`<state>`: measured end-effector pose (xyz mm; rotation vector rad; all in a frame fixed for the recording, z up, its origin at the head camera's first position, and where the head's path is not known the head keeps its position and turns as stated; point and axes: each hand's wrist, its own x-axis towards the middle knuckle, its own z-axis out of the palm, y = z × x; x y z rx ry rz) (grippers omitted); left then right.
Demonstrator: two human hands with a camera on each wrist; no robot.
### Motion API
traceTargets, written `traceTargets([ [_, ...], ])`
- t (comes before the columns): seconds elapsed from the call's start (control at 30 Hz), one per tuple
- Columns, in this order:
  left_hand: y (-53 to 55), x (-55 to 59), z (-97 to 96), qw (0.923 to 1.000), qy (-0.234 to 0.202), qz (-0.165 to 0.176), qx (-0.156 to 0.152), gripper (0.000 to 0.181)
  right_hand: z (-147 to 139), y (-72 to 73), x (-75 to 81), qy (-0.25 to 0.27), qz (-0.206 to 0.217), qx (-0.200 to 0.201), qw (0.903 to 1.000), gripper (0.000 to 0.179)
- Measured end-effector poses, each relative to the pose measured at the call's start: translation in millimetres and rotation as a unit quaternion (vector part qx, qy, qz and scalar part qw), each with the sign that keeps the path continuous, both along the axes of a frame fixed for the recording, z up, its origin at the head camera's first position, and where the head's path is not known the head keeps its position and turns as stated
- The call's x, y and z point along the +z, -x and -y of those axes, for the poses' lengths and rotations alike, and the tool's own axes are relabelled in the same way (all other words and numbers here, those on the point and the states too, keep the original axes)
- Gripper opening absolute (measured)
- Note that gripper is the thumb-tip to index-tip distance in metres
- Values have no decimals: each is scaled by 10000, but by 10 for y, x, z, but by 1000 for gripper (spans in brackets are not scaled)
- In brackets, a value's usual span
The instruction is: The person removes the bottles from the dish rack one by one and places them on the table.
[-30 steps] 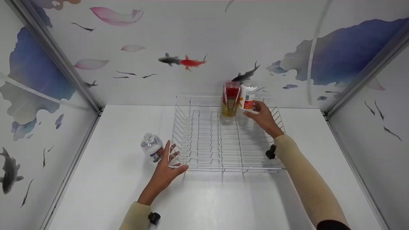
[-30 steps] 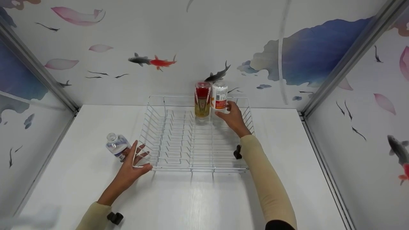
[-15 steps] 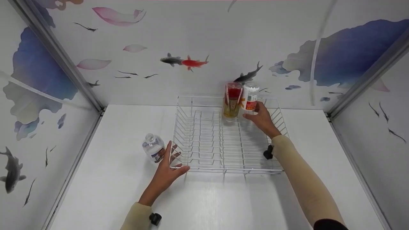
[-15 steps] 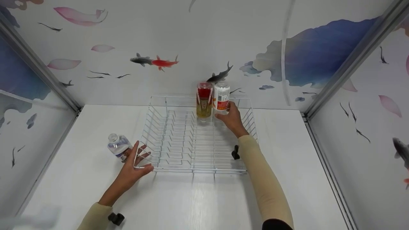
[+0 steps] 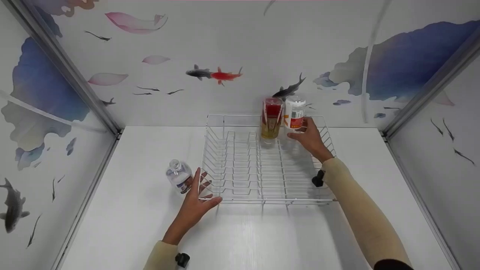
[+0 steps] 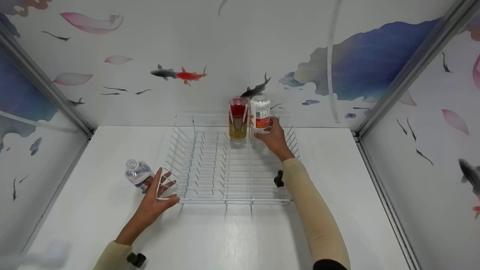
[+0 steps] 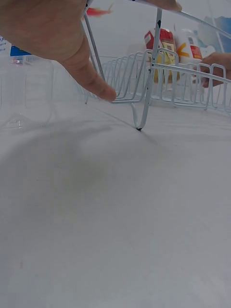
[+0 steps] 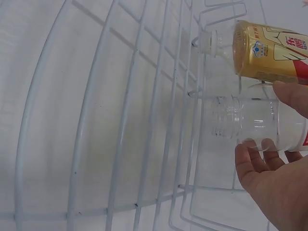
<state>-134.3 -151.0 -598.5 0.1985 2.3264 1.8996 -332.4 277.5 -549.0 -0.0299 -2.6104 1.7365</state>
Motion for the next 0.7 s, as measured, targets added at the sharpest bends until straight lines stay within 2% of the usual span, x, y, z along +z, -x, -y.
traceTargets([
  [0.23,-4,-6,4,10000,-69,44,-5,125,-79,-152,165,161,-22,72,9998,84],
  [0.5,-19,16,5,10000,-57,75,4,125,-165,-346,336,20,16,290,9996,82],
  [0.7,1,36,-3,9999,125,61,25,126,-194,-472,433,43,-50,413,9991,82],
])
